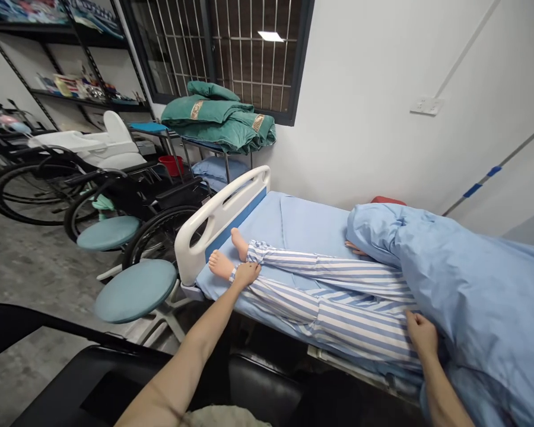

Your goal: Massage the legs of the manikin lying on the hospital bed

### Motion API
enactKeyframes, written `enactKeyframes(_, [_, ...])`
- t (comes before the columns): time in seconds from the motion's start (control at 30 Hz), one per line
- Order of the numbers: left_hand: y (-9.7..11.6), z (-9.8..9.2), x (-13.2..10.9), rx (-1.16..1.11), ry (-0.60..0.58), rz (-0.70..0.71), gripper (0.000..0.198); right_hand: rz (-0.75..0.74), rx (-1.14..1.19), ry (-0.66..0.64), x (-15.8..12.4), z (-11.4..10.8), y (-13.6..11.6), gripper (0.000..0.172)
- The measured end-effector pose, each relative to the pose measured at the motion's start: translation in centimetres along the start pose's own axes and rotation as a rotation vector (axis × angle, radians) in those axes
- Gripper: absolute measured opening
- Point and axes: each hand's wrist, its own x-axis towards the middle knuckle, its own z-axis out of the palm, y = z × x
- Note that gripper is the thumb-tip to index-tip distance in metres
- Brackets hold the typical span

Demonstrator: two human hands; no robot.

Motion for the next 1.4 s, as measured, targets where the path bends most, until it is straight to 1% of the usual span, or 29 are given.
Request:
enactKeyframes(0.07, [-0.3, 1.0, 0.2, 0.06, -0.058, 0.122, 0.027, 0.025, -0.137, 0.016, -0.2, 0.4, -0.5, 0.036])
enactKeyframes(0.13, [-0.8, 1.6, 0.4, 0.11, -0.088, 0.208, 0.031, 0.051, -0.272, 0.071, -0.4, 0.7, -1.0, 0.028])
enactKeyframes(0.2, [-1.3, 1.8, 0.4, 0.116, -0.095, 0.23, 0.034, 0.045, -0.328, 0.128, -0.7, 1.1, -1.6, 0.025])
enactKeyframes(0.23, [-1.5, 1.8, 0.4, 0.113, -0.099, 0.235, 0.036, 0.027, -0.331, 0.132, -0.9, 1.4, -2.1, 0.026])
enactKeyframes(0.3, [-1.6, 1.7, 0.4, 0.109, -0.105, 0.237, 0.04, -0.041, -0.33, 0.088, -1.8, 2.1, -3.5, 0.027])
enactKeyframes(0.37, [-1.5, 1.6, 0.4, 0.103, -0.11, 0.229, 0.042, -0.136, -0.342, 0.012, -3.3, 3.7, -5.6, 0.028])
enactKeyframes(0.4, [-1.4, 1.6, 0.4, 0.1, -0.112, 0.227, 0.043, -0.181, -0.351, -0.015, -4.3, 4.9, -6.9, 0.028])
enactKeyframes(0.47, [-1.3, 1.5, 0.4, 0.088, -0.115, 0.229, 0.044, -0.24, -0.382, -0.076, -6.6, 7.9, -9.9, 0.028])
enactKeyframes(0.53, [-1.4, 1.5, 0.4, 0.071, -0.122, 0.239, 0.044, -0.299, -0.399, -0.177, -9.2, 11.7, -13.2, 0.028])
enactKeyframes(0.6, [-1.4, 1.5, 0.3, 0.053, -0.129, 0.249, 0.043, -0.315, -0.414, -0.286, -11.9, 15.6, -16.7, 0.027])
enactKeyframes(0.67, [-1.5, 1.4, 0.2, 0.04, -0.131, 0.252, 0.042, -0.356, -0.423, -0.353, -14.7, 19.2, -20.0, 0.027])
enactKeyframes(0.73, [-1.7, 1.4, 0.1, 0.035, -0.136, 0.265, 0.041, -0.421, -0.385, -0.392, -17.4, 22.5, -23.2, 0.03])
enactKeyframes(0.8, [-1.8, 1.4, 0.0, 0.039, -0.145, 0.287, 0.039, -0.474, -0.346, -0.417, -19.9, 25.2, -25.9, 0.03])
enactKeyframes(0.87, [-2.1, 1.4, 0.0, 0.043, -0.163, 0.312, 0.038, -0.509, -0.315, -0.431, -22.0, 27.2, -28.1, 0.031])
enactKeyframes(0.9, [-2.2, 1.4, 0.1, 0.042, -0.171, 0.315, 0.038, -0.501, -0.307, -0.417, -22.8, 28.0, -28.8, 0.033])
enactKeyframes(0.97, [-2.4, 1.5, 0.1, 0.033, -0.179, 0.312, 0.038, -0.464, -0.302, -0.371, -23.8, 28.9, -29.7, 0.038])
enactKeyframes(1.07, [-2.8, 2.0, -0.1, 0.002, -0.142, 0.312, 0.04, -0.459, -0.301, -0.335, -24.3, 29.2, -29.7, 0.041])
enactKeyframes(1.17, [-3.2, 2.8, -0.9, -0.041, -0.032, 0.383, 0.038, -0.476, -0.273, -0.333, -24.1, 29.1, -29.1, 0.038])
enactKeyframes(1.23, [-3.6, 3.3, -1.8, -0.062, 0.057, 0.428, 0.033, -0.451, -0.237, -0.318, -24.0, 29.1, -28.8, 0.033])
enactKeyframes(1.33, [-4.0, 4.0, -3.1, -0.091, 0.157, 0.444, 0.026, -0.413, -0.164, -0.32, -23.9, 29.3, -29.0, 0.027])
enactKeyframes(1.4, [-4.2, 4.2, -3.7, -0.122, 0.192, 0.429, 0.023, -0.429, -0.099, -0.362, -24.0, 29.4, -29.6, 0.024])
